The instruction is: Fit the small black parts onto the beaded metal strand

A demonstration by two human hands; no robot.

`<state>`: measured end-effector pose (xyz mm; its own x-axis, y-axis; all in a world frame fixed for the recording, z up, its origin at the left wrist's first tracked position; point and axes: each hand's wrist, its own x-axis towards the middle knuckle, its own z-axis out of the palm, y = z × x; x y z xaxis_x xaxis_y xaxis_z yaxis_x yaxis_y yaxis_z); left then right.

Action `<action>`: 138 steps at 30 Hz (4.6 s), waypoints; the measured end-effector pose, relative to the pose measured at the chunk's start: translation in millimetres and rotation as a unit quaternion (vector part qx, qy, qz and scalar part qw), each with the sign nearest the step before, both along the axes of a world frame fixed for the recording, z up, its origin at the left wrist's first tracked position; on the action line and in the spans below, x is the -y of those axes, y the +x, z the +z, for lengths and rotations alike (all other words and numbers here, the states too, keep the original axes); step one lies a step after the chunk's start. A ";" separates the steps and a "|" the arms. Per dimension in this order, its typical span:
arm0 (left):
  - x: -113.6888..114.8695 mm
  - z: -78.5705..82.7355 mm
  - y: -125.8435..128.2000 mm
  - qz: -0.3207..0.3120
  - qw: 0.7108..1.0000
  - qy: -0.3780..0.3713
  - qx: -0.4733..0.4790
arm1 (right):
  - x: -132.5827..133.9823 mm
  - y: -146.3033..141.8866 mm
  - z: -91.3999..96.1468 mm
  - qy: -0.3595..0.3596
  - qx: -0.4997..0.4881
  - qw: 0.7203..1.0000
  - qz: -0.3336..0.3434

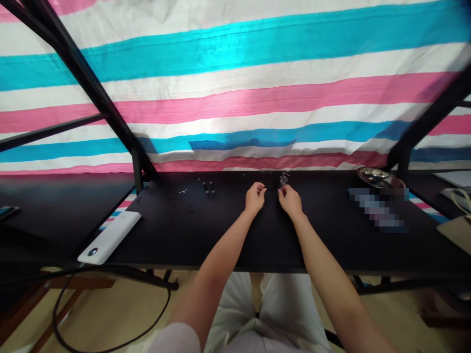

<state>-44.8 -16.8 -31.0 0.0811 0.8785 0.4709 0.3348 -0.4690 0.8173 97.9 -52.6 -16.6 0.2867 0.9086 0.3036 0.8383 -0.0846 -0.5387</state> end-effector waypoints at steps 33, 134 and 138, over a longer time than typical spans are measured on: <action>0.1 7.9 -3.1 -0.085 0.980 -0.075 0.162 | 12.1 -3.7 0.1 0.012 0.022 0.998 0.058; 27.4 54.4 -154.2 0.058 0.768 -0.264 0.580 | -70.6 -167.1 5.7 -0.024 -0.092 0.941 0.324; 29.7 58.3 -157.7 0.045 0.760 -0.261 0.594 | -82.7 -182.8 -3.5 -0.027 -0.059 0.944 0.325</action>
